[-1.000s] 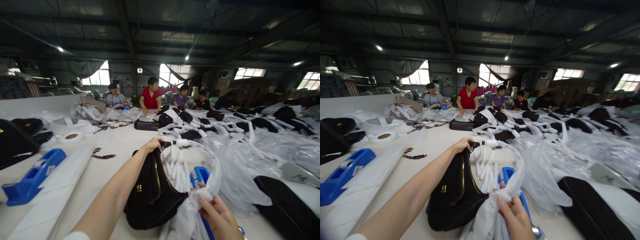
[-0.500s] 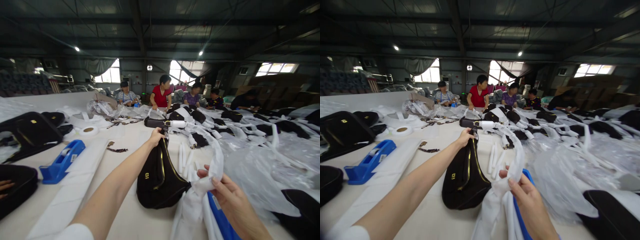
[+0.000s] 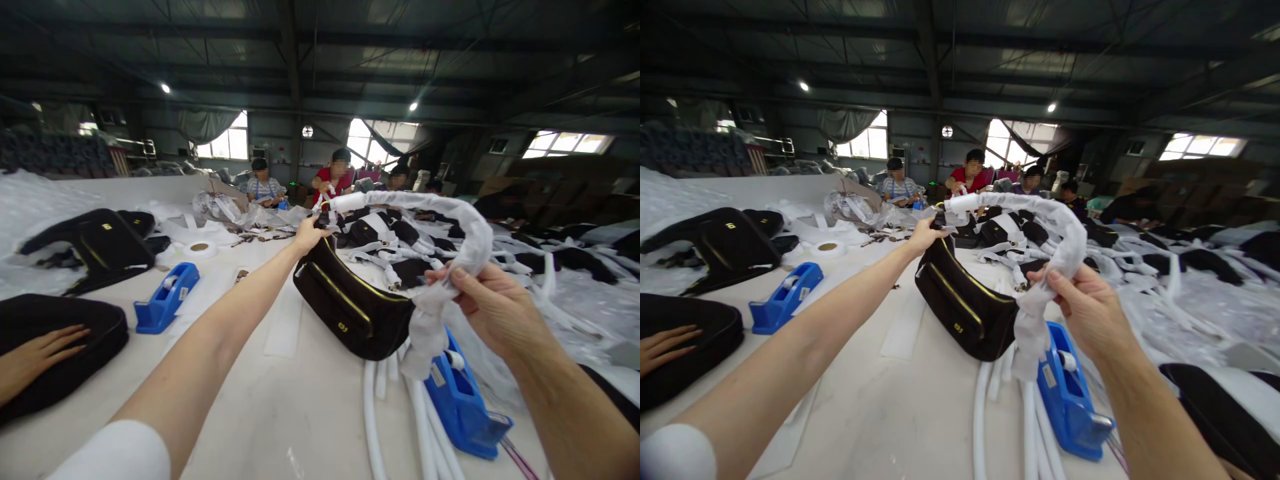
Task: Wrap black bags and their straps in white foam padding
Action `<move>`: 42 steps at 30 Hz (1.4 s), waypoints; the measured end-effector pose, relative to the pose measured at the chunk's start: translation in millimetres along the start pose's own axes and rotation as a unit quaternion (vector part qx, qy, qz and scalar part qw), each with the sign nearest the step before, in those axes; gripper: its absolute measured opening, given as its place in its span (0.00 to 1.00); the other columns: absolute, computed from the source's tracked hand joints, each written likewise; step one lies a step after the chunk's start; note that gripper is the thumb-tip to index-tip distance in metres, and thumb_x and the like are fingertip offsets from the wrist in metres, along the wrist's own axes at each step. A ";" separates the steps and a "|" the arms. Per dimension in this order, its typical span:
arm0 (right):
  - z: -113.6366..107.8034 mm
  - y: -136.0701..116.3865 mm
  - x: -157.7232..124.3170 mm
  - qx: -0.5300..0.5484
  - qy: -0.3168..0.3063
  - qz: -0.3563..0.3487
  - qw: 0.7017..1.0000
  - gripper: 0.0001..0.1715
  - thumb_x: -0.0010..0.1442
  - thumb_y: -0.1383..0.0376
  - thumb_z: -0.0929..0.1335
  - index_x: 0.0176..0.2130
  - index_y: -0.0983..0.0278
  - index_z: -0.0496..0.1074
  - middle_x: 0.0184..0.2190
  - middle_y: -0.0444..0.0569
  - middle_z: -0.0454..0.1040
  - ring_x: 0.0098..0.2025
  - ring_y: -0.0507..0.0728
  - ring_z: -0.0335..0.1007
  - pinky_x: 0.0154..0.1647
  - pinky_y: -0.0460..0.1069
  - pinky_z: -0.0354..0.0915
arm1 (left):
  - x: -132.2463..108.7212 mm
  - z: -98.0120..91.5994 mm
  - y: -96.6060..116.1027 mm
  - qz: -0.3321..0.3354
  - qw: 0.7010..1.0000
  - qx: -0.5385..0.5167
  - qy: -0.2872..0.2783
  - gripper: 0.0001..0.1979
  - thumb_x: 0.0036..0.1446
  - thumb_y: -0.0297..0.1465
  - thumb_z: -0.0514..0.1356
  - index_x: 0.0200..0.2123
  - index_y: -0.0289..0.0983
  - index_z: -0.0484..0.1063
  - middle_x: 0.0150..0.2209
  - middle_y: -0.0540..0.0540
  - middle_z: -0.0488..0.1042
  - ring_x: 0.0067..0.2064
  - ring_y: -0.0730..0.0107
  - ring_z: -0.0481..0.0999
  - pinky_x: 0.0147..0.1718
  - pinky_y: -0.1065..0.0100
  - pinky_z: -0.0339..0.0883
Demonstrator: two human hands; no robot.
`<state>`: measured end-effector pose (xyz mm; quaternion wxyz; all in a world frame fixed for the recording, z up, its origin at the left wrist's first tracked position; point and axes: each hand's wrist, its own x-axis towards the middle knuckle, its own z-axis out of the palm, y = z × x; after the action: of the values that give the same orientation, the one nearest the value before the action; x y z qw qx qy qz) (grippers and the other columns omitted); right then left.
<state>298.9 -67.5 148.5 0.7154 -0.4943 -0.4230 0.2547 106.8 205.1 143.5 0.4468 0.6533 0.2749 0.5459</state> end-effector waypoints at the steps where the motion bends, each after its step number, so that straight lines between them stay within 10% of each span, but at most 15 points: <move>1: 1.6 -8.1 1.1 -0.006 0.000 -0.026 1.000 0.23 0.39 0.53 0.79 0.31 0.62 0.74 0.29 0.48 0.78 0.34 0.56 0.73 0.37 0.51 0.66 | -1.0 -4.3 10.4 0.005 1.000 0.002 0.001 0.13 0.35 0.20 0.67 0.29 0.32 0.75 0.26 0.52 0.73 0.32 0.71 0.70 0.42 0.66 0.64; 14: 5.3 -43.3 -9.7 -0.035 0.047 -0.068 0.996 0.26 0.32 0.49 0.81 0.26 0.62 0.74 0.29 0.51 0.77 0.33 0.57 0.72 0.34 0.53 0.63 | -71.2 -54.3 76.2 0.067 0.990 0.055 -0.107 0.10 0.43 0.27 0.67 0.31 0.31 0.74 0.30 0.49 0.75 0.35 0.67 0.74 0.42 0.65 0.65; 24: 14.8 8.6 -14.8 -0.029 -0.195 0.099 0.975 0.21 0.46 0.49 0.76 0.35 0.58 0.76 0.33 0.52 0.78 0.37 0.59 0.73 0.35 0.50 0.70 | -202.7 -127.7 41.1 -0.110 0.993 -0.007 0.039 0.13 0.41 0.34 0.68 0.26 0.36 0.67 0.22 0.52 0.69 0.25 0.73 0.66 0.28 0.70 0.58; 31: 27.4 13.3 3.5 -0.044 -0.256 0.114 0.959 0.24 0.48 0.47 0.75 0.38 0.61 0.77 0.38 0.51 0.78 0.40 0.57 0.74 0.39 0.47 0.71 | -205.6 -122.7 41.5 -0.101 0.986 -0.055 0.121 0.13 0.39 0.33 0.69 0.26 0.34 0.69 0.22 0.51 0.70 0.24 0.75 0.66 0.25 0.71 0.57; 38: 23.6 43.5 3.9 -0.009 0.067 0.012 0.998 0.28 0.35 0.47 0.79 0.30 0.62 0.76 0.29 0.45 0.74 0.28 0.48 0.67 0.24 0.40 0.63 | -189.6 -111.9 66.9 -0.097 0.979 -0.116 0.139 0.13 0.42 0.35 0.67 0.21 0.35 0.67 0.19 0.50 0.68 0.21 0.75 0.66 0.22 0.71 0.60; 42: 19.4 43.3 -37.0 -0.063 -0.135 0.027 0.988 0.22 0.47 0.48 0.75 0.27 0.63 0.74 0.20 0.45 0.70 0.21 0.48 0.62 0.18 0.42 0.59 | -142.1 -112.5 100.7 -0.026 0.984 -0.132 0.118 0.13 0.46 0.34 0.67 0.21 0.35 0.66 0.17 0.52 0.66 0.19 0.76 0.65 0.22 0.70 0.63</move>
<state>265.7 -70.4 98.5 0.6121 -0.5105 -0.5173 0.3116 -49.9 71.4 166.6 0.5079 0.5119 0.2681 0.6389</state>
